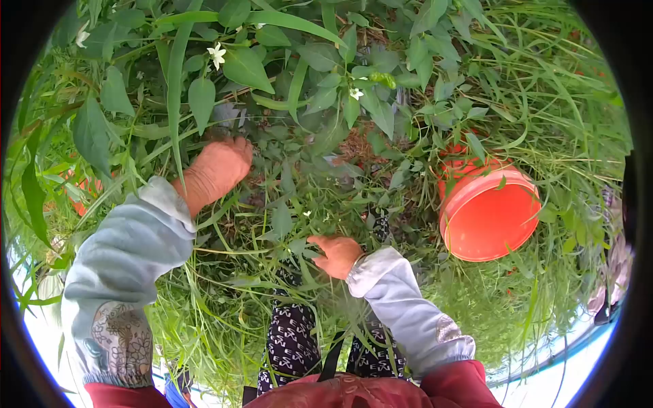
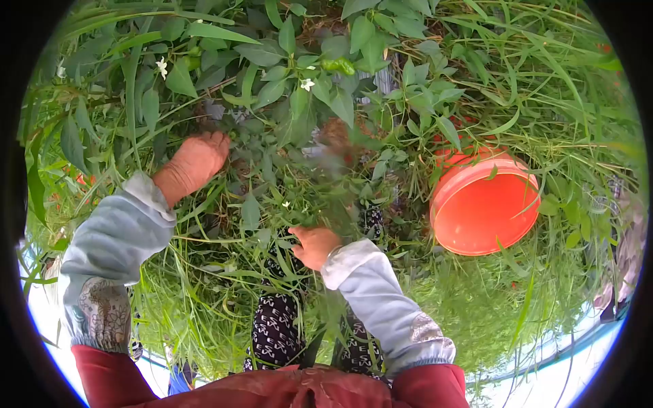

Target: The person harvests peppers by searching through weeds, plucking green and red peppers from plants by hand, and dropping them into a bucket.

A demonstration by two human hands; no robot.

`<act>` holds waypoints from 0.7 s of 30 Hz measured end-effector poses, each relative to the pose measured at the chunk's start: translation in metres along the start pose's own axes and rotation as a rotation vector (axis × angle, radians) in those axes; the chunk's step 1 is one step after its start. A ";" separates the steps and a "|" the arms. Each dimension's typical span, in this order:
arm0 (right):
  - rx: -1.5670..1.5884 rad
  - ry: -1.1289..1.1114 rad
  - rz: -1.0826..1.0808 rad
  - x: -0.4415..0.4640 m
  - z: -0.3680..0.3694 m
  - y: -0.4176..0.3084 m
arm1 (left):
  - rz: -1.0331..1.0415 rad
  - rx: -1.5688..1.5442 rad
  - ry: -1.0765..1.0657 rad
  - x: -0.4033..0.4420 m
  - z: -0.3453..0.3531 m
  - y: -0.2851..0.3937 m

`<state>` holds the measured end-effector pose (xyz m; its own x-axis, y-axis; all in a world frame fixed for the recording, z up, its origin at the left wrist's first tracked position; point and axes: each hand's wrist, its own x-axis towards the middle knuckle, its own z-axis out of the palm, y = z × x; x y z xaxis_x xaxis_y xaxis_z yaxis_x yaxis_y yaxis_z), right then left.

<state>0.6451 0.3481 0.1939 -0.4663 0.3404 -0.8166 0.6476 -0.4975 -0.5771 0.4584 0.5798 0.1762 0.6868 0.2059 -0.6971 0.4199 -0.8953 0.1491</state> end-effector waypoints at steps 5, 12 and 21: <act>-0.023 -0.053 0.030 -0.007 0.000 -0.005 | -0.534 -0.756 0.178 0.083 0.085 -0.016; 0.037 0.083 -0.061 -0.001 0.036 0.031 | -0.670 -1.910 0.300 0.106 0.033 0.003; 0.227 0.116 0.000 -0.016 0.014 0.028 | -0.728 -2.358 0.067 0.053 0.000 -0.037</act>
<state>0.6620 0.3177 0.1914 -0.3854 0.4235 -0.8198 0.4894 -0.6593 -0.5707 0.4793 0.6242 0.1333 0.1948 0.1877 -0.9627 0.1284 0.9682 0.2147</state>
